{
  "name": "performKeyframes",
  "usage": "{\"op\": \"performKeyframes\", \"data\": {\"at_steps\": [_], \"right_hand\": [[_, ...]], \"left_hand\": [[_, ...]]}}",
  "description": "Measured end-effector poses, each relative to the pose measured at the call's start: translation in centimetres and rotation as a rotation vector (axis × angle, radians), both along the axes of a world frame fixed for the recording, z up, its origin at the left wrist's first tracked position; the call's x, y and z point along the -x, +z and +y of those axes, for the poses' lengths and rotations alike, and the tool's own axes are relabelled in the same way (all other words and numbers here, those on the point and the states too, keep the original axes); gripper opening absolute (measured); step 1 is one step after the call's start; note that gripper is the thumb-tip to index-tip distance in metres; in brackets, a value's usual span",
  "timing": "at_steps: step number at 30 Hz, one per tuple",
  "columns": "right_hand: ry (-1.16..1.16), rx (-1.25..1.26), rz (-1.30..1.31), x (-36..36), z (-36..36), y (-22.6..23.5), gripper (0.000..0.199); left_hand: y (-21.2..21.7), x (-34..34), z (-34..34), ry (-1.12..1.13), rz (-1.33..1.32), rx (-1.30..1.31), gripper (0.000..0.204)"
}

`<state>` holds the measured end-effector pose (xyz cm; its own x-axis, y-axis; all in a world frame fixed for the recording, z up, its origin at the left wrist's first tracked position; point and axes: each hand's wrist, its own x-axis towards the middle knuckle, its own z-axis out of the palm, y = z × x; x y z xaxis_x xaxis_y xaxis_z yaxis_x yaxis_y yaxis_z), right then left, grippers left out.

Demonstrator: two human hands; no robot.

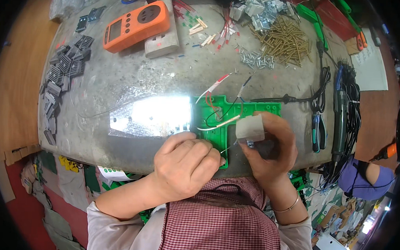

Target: Assembling an electronic glue gun by installing internal wiring, board, and power cord into the plastic casing.

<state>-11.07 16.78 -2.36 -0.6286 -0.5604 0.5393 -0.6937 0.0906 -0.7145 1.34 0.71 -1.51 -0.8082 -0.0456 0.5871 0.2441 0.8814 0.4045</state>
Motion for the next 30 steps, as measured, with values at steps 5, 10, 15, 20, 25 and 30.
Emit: {"op": "performKeyframes", "data": {"at_steps": [5, 10, 15, 20, 25, 30], "right_hand": [[0.115, -0.269, -0.143, 1.8, 1.1, 2.3, 0.057], [0.272, -0.546, -0.170, 2.0, 0.0, 5.4, 0.056], [0.055, -0.325, -0.185, -0.2, 0.8, 2.1, 0.059], [0.019, -0.153, 0.186, -0.1, 0.3, -0.5, 0.055], [0.068, -0.097, 0.173, 0.6, -0.4, 0.1, 0.054], [0.045, -0.158, 0.169, 0.4, 0.3, 1.3, 0.055]], "left_hand": [[0.0, 0.2, -0.3, -0.056, -0.003, 0.006, 0.028], [0.1, 0.1, -0.8, -0.064, -0.047, 0.036, 0.027], [-0.2, 0.3, -0.5, -0.019, -0.017, -0.014, 0.026], [0.0, 0.3, -0.5, -0.045, -0.028, -0.031, 0.024], [0.1, -0.1, -0.6, -0.034, -0.033, -0.052, 0.019], [0.1, -0.2, -0.6, -0.019, -0.028, -0.083, 0.016]]}}
